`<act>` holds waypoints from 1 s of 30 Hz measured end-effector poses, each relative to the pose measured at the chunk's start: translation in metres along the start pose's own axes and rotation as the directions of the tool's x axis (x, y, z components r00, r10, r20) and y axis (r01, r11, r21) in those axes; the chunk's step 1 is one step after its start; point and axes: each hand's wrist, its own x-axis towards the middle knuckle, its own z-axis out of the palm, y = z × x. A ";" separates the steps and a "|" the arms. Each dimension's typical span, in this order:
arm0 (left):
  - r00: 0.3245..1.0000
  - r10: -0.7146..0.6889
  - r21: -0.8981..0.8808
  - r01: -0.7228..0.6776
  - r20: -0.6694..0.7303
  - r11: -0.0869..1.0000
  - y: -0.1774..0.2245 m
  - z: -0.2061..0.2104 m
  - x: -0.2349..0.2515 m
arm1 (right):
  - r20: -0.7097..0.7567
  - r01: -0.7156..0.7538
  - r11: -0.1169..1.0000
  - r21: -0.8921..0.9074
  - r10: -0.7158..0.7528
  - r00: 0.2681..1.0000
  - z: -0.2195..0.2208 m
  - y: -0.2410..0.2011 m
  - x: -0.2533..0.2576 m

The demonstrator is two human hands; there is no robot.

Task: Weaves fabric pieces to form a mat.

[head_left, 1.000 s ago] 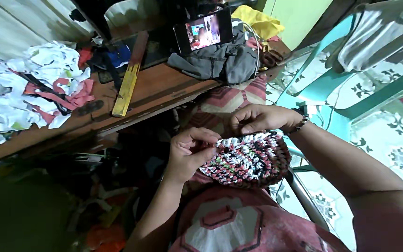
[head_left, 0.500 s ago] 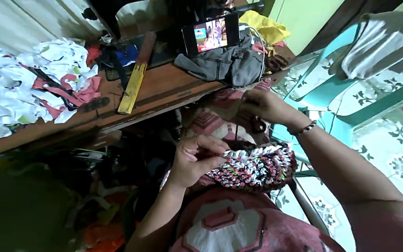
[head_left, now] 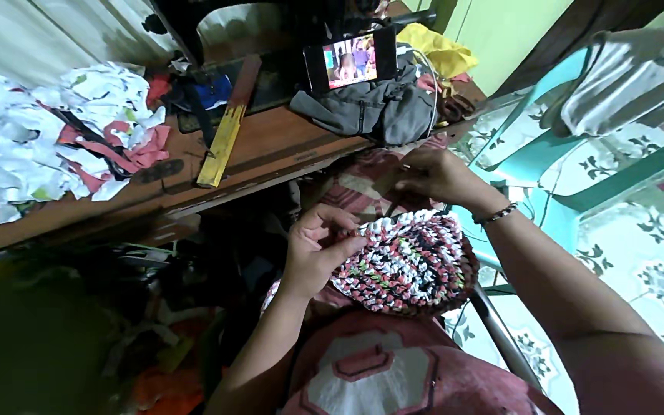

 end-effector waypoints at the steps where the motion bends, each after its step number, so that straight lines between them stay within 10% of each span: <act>1: 1.000 0.001 -0.007 -0.001 0.005 1.000 0.000 0.000 0.000 | -0.025 0.003 0.998 0.059 -0.001 1.000 -0.002 -0.003 0.000; 6: 0.996 0.056 0.004 -0.057 0.064 0.998 -0.001 0.005 0.003 | 0.006 0.049 0.794 0.606 -0.066 0.998 -0.011 -0.027 0.005; 16: 0.993 0.080 0.017 -0.082 0.091 0.996 -0.001 0.008 0.005 | 0.503 -0.130 0.754 0.644 -0.289 0.814 -0.001 -0.052 0.012; 30: 0.993 0.071 -0.002 -0.071 0.090 0.997 -0.003 0.000 0.000 | 0.175 -0.108 0.772 0.627 -0.005 0.985 0.003 -0.022 0.005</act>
